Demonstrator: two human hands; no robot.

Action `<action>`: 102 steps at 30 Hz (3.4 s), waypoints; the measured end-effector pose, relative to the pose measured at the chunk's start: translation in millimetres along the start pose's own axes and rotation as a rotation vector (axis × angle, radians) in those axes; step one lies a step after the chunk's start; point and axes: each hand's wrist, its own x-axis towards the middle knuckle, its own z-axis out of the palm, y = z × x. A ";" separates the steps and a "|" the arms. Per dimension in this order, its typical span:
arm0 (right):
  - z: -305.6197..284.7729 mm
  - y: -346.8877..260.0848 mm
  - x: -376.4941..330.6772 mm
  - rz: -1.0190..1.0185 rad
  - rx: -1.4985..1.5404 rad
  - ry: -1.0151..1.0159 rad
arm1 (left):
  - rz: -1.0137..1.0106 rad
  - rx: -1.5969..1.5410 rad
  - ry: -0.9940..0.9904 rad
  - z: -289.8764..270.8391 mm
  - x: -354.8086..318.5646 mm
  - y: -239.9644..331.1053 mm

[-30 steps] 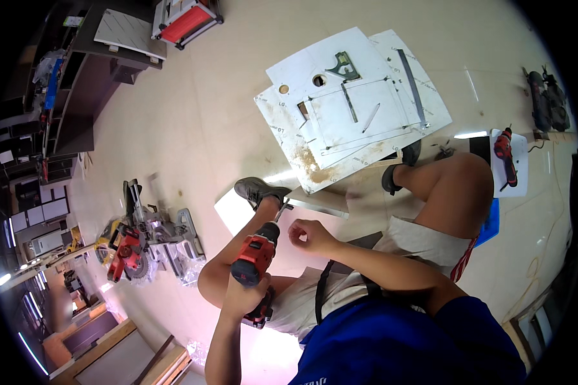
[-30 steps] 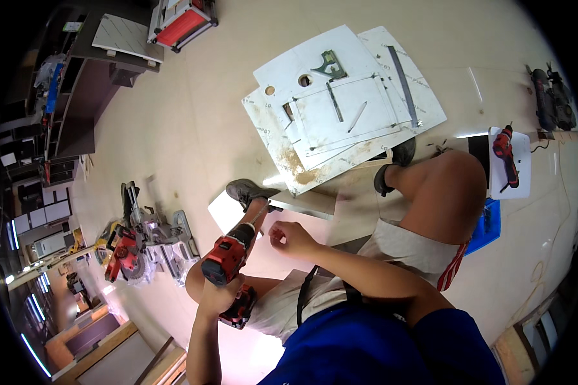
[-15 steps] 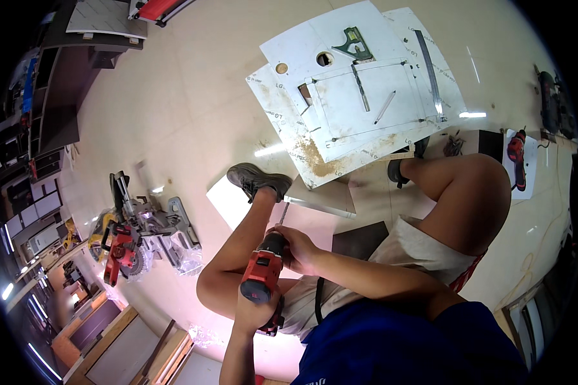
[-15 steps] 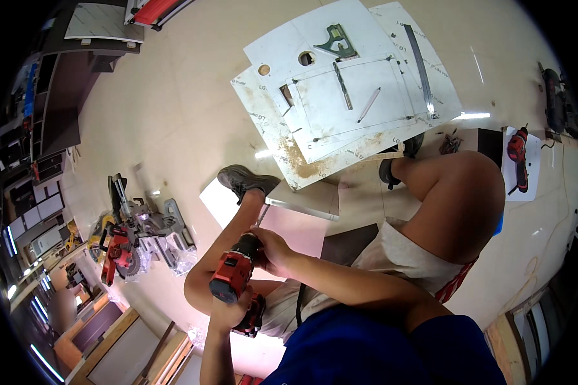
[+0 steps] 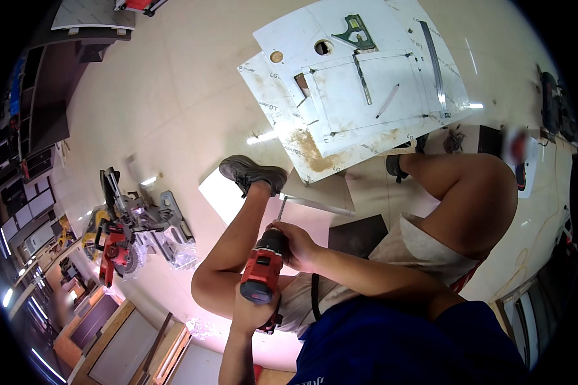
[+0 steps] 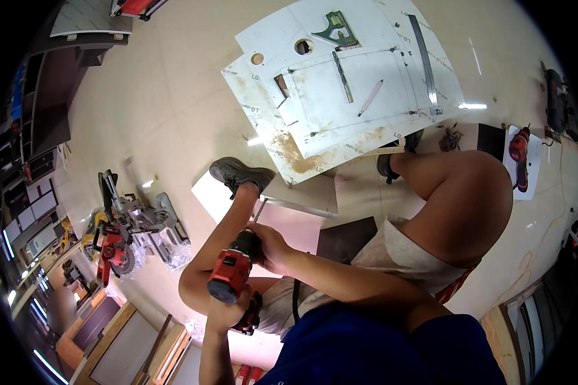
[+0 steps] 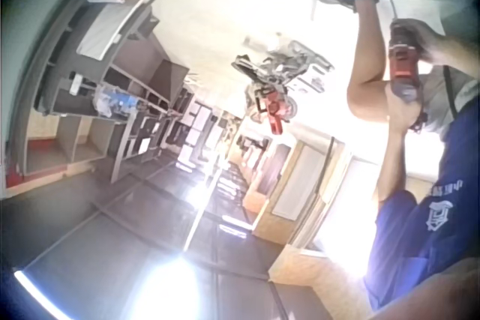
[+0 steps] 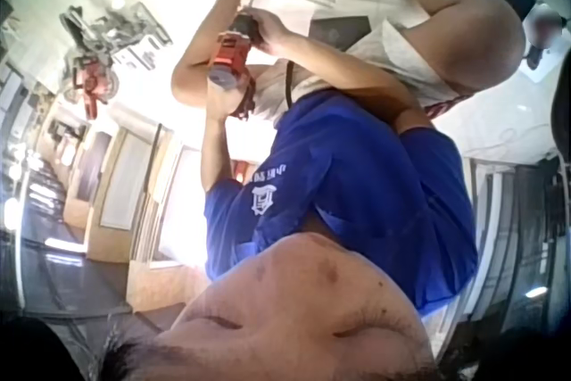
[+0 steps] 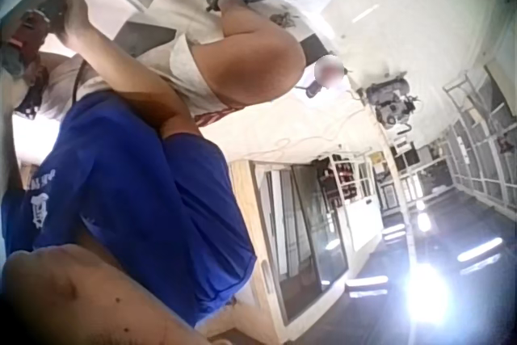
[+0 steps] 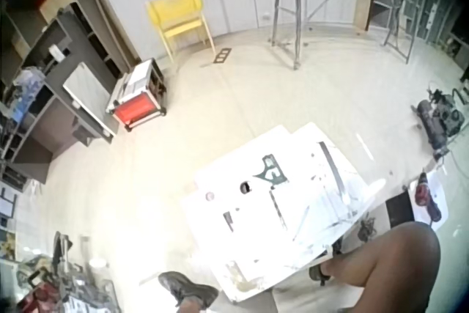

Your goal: The person sits on the floor and uses a cordless drill to make holes in a small white rectangular board. They swap drill bits between attempts and continue drilling at different spots on the board.

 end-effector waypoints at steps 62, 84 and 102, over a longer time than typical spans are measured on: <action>-108.8 -85.4 8.7 -1.081 -2.490 0.356 | -0.051 0.295 -0.268 -50.3 43.5 23.3; -106.5 -86.0 7.6 -1.079 -2.502 0.318 | -0.046 0.352 -0.279 -60.1 34.6 30.1; -100.6 -82.0 1.8 -1.074 -2.562 0.361 | -0.017 0.362 -0.266 -57.3 33.8 20.3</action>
